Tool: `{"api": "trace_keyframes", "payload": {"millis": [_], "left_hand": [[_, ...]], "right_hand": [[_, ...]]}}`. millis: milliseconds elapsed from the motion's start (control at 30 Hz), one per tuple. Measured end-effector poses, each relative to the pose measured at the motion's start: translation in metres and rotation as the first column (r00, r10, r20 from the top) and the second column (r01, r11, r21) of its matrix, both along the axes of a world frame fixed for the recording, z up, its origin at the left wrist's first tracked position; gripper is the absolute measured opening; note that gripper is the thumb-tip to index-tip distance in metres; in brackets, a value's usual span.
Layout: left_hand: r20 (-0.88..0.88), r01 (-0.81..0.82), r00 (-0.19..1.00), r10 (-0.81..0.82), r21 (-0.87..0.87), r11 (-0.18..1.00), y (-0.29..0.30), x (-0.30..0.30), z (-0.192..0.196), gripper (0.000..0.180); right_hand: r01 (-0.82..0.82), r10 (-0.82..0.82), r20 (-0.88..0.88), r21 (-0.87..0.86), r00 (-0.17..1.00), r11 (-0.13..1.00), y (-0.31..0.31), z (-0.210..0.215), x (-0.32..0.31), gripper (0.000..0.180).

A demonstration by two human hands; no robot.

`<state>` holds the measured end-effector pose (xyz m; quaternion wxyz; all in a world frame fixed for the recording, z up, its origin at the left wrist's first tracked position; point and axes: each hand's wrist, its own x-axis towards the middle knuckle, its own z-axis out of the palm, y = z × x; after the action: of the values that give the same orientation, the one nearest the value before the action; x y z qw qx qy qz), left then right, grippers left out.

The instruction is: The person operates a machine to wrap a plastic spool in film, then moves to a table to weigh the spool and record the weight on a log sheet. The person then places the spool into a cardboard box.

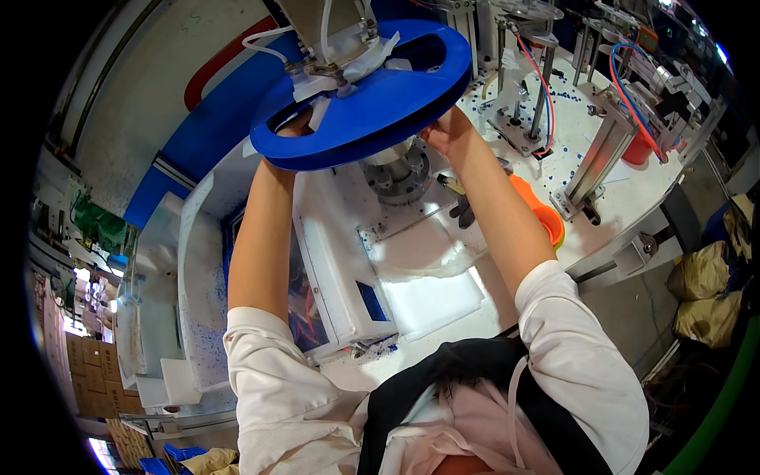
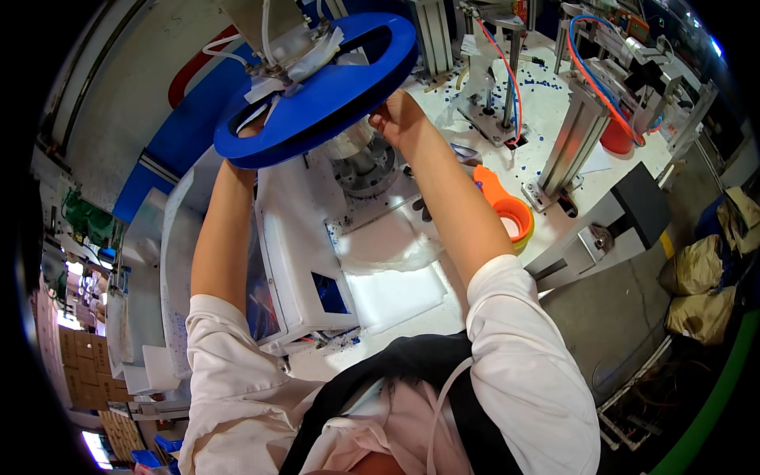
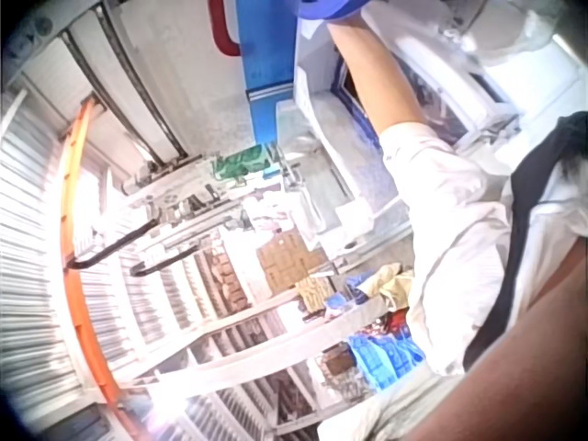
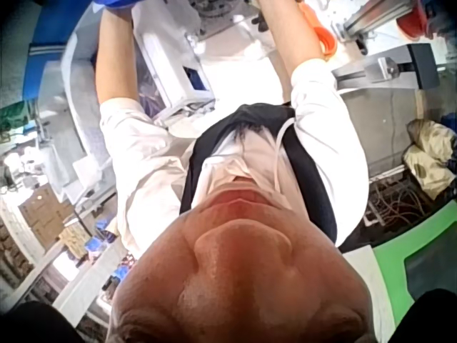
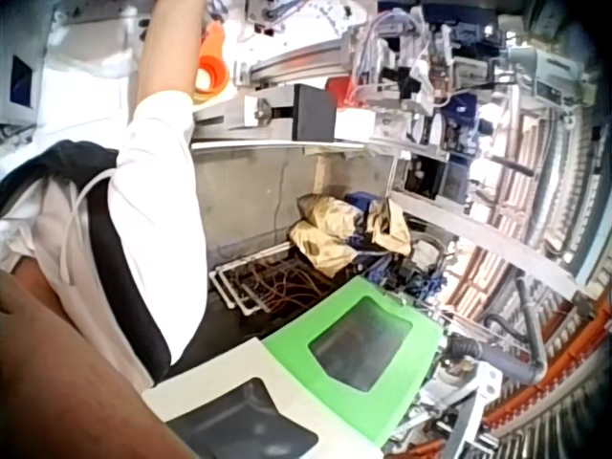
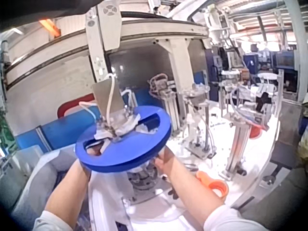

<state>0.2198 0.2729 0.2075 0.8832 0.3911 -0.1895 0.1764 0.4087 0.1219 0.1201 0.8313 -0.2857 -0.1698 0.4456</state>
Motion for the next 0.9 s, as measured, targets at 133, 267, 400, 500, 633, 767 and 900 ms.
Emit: {"api": "trace_keyframes", "payload": {"millis": [133, 267, 400, 500, 633, 767, 900], "left_hand": [[-0.004, 0.005, 1.0, -0.005, 0.001, 1.0, -0.002, -0.001, 0.0, 0.033], [-0.001, 0.005, 1.0, -0.005, -0.001, 1.0, -0.002, 0.003, 0.0, 0.033], [-0.011, -0.002, 1.0, 0.002, 0.003, 1.0, -0.003, 0.002, 0.001, 0.033], [-0.02, -0.006, 1.0, 0.006, 0.005, 1.0, -0.003, 0.0, 0.0, 0.033], [-0.078, -0.055, 0.995, 0.055, 0.004, 0.998, -0.003, -0.006, -0.005, 0.033], [-0.299, -0.285, 0.91, 0.288, 0.053, 0.957, 0.009, -0.008, -0.019, 0.034], [-0.574, -0.507, 0.582, 0.576, 0.297, 0.809, 0.035, 0.005, -0.033, 0.03]], "right_hand": [[-0.02, 0.02, 0.005, 0.022, 1.0, 1.0, -0.001, -0.002, 0.003, 0.014], [-0.068, 0.067, 0.025, 0.064, 0.997, 0.996, 0.003, -0.015, 0.017, 0.023], [-0.08, 0.078, 0.022, 0.068, 0.997, 0.994, 0.006, -0.015, 0.015, 0.023], [-0.064, 0.063, 0.017, 0.058, 0.998, 0.996, 0.005, -0.014, 0.015, 0.023], [-0.067, 0.066, 0.015, 0.035, 0.998, 0.997, 0.0, -0.011, 0.01, 0.016], [-0.1, 0.1, -0.008, 0.002, 0.995, 0.995, -0.002, -0.008, 0.011, 0.013], [-0.129, 0.129, 0.002, 0.021, 0.992, 0.991, -0.003, -0.006, 0.01, 0.015]]}}
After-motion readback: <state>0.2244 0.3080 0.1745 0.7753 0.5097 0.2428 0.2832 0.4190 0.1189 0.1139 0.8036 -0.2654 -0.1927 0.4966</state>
